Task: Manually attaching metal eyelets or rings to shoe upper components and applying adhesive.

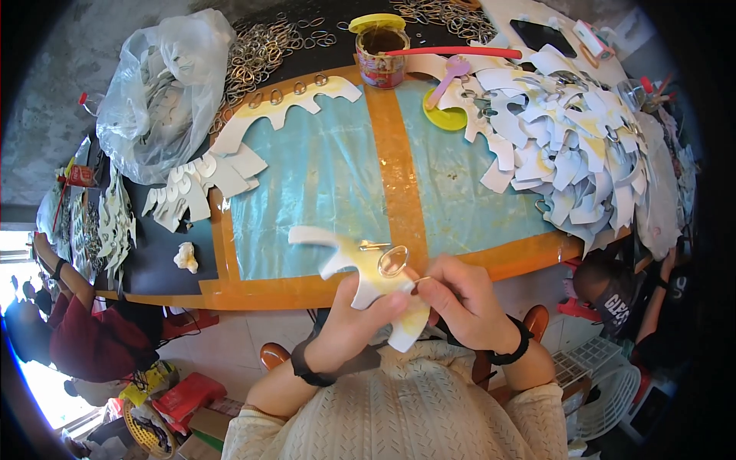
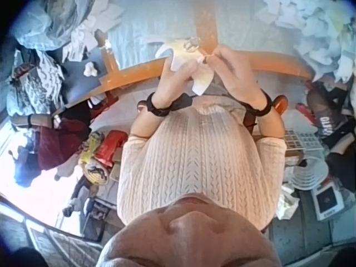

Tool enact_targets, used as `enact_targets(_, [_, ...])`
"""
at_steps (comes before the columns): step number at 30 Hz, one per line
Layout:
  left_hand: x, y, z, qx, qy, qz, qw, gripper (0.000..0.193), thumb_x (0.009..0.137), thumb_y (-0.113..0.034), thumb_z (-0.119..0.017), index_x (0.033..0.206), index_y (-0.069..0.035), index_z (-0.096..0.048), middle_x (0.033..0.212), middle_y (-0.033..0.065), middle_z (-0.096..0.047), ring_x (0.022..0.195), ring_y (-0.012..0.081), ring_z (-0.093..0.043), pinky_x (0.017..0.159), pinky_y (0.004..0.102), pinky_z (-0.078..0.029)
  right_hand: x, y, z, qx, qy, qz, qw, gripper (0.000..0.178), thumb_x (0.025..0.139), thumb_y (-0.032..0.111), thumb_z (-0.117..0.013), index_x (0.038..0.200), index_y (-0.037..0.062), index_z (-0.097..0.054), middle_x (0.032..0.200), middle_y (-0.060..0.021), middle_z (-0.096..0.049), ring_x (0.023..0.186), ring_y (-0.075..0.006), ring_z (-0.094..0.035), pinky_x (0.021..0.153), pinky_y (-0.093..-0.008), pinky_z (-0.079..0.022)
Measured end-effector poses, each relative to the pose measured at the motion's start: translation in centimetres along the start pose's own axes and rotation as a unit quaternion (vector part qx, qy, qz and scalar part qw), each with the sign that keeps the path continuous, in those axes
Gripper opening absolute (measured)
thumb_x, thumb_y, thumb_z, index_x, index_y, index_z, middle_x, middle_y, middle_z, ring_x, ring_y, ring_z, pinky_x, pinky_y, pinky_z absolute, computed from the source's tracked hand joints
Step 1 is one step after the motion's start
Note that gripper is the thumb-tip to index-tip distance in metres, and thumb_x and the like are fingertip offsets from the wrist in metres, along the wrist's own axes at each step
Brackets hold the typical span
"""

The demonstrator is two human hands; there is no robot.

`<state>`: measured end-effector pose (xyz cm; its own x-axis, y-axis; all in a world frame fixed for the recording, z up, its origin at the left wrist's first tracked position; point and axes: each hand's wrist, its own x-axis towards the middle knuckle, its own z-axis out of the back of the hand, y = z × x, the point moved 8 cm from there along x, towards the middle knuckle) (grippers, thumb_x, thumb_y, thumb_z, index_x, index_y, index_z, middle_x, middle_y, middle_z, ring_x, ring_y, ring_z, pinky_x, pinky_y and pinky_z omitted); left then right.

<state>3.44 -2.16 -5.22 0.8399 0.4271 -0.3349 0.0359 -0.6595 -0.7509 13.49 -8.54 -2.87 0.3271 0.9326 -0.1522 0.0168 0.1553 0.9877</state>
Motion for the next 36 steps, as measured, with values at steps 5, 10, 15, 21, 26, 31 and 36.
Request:
enact_targets(5, [-0.1,-2.1,0.0,0.138,-0.021,-0.083,0.987,0.02,0.089,-0.015,-0.061,0.102,0.0,-0.058,0.088,0.0032,-0.063,0.079,0.0084,-0.058,0.068,0.0239,-0.047,0.1,0.1,0.5,-0.001,0.004,-0.014,1.0,0.018,0.092,0.015,-0.053,0.08,0.0016,-0.052,0.056,-0.0039,-0.049,0.048,-0.0105,-0.047,0.047,-0.0262,-0.036])
enact_targets(10, [-0.2,-2.1,0.1,0.22,-0.015,-0.085,0.972,0.016,0.09,-0.014,-0.059,0.098,0.001,-0.059,0.084,0.0022,-0.064,0.076,0.0072,-0.057,0.067,0.0233,-0.046,0.1,0.4,0.5,-0.017,-0.008,0.051,0.999,0.015,0.091,0.015,-0.055,0.084,0.0016,-0.053,0.057,-0.0039,-0.05,0.048,-0.0113,-0.046,0.047,-0.0268,-0.036])
enact_targets(15, [-0.3,-1.2,0.5,0.133,-0.037,-0.059,0.989,0.021,0.091,-0.018,-0.059,0.103,-0.001,-0.057,0.09,0.0028,-0.062,0.078,0.0072,-0.057,0.068,0.0228,-0.046,-0.1,-0.8,-0.9,0.082,0.051,-0.046,0.994,0.014,0.091,0.015,-0.057,0.09,0.0026,-0.052,0.065,-0.0035,-0.055,0.049,-0.0075,-0.048,0.048,-0.0224,-0.039])
enact_targets(21, [-0.5,0.2,0.1,-0.022,-0.041,-0.029,0.999,0.022,0.094,-0.02,-0.055,0.105,-0.001,-0.056,0.09,0.0039,-0.064,0.079,0.0092,-0.059,0.07,0.0232,-0.047,-0.4,-2.1,-2.2,0.307,0.095,-0.161,0.933,0.013,0.092,0.017,-0.056,0.088,0.0043,-0.053,0.069,-0.0009,-0.057,0.05,-0.0054,-0.051,0.044,-0.0188,-0.039])
enact_targets(26, [-0.2,0.3,0.4,-0.027,-0.023,-0.015,0.999,0.023,0.094,-0.021,-0.053,0.106,-0.001,-0.055,0.095,0.0035,-0.062,0.083,0.0092,-0.058,0.074,0.0232,-0.045,-0.4,-2.7,-2.0,0.317,0.103,-0.155,0.93,0.014,0.092,0.017,-0.057,0.088,0.0035,-0.054,0.072,-0.0023,-0.059,0.048,-0.0051,-0.051,0.043,-0.019,-0.038])
enact_targets(31, [-0.4,-0.7,0.5,-0.025,0.02,-0.076,0.997,0.022,0.094,-0.018,-0.054,0.108,-0.001,-0.054,0.098,0.003,-0.061,0.083,0.0084,-0.056,0.075,0.0225,-0.044,-0.2,-1.6,-1.3,0.242,0.073,-0.126,0.959,0.015,0.092,0.017,-0.058,0.087,0.0031,-0.054,0.072,-0.0022,-0.059,0.048,-0.0051,-0.05,0.043,-0.0194,-0.038])
enact_targets(36, [-0.1,-1.3,0.3,0.114,-0.005,-0.053,0.992,0.022,0.091,-0.014,-0.059,0.108,0.001,-0.055,0.096,0.0033,-0.062,0.084,0.0071,-0.056,0.072,0.023,-0.046,-0.4,-1.8,-0.9,0.316,0.081,-0.119,0.938,0.012,0.09,0.013,-0.058,0.098,0.0036,-0.055,0.076,-0.0031,-0.059,0.056,-0.0064,-0.053,0.052,-0.0198,-0.042])
